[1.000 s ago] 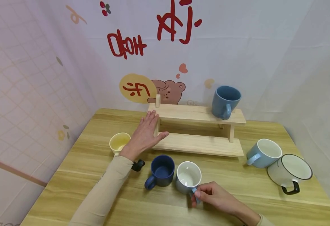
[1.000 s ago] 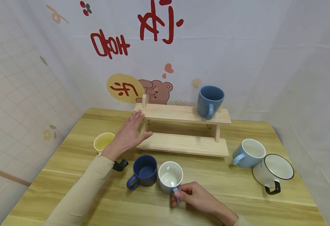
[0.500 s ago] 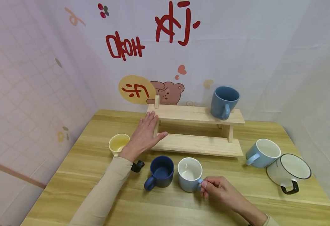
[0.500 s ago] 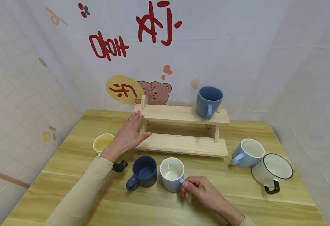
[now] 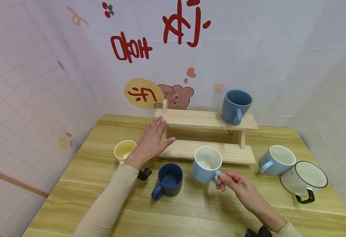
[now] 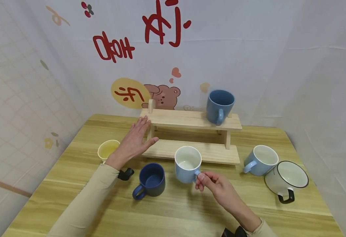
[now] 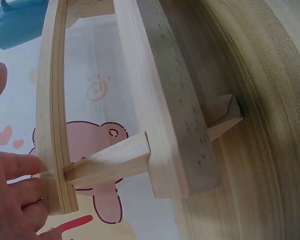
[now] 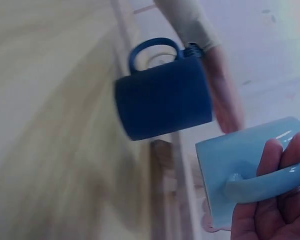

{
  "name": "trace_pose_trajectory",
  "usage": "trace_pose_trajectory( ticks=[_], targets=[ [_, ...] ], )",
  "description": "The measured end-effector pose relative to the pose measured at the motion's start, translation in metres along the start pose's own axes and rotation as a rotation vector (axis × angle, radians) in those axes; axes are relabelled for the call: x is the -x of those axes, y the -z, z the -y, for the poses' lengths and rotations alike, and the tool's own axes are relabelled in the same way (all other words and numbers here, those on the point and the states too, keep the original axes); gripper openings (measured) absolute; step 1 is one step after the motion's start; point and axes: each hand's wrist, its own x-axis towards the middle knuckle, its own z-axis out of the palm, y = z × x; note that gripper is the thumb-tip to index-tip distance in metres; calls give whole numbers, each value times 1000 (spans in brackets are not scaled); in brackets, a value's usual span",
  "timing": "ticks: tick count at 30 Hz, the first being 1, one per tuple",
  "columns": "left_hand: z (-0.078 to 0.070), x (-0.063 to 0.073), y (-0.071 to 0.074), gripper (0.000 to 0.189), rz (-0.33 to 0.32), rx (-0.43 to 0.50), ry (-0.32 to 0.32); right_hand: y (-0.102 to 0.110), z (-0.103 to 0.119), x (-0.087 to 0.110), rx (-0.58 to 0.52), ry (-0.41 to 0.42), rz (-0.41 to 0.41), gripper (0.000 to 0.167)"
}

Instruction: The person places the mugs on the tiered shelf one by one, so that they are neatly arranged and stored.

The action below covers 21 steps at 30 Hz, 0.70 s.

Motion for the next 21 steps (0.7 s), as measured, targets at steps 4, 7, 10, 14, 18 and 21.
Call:
trace_pose_trajectory(
  ticks=[4,7,10,14,18,21],
  targets=[
    [-1,0,0,90,4,10,3,2,9,-7,-6,66,-54,25],
    [0,0,-1,91,-1,7,2,2,15,-14,17,94,-101,26],
    [0,0,-1,92,-2,0,2,2,21,-20,46,81,-150,27],
    [0,0,-1,93,-2,-2,1,1,28,-27,70,52,-213,29],
    [0,1,-2,93,-3,3,2,-2,31,-35,47,49,-265,30],
    [0,1,-2,93,-4,11,1,-3,32,-42,26,56,-301,31]
  ],
)
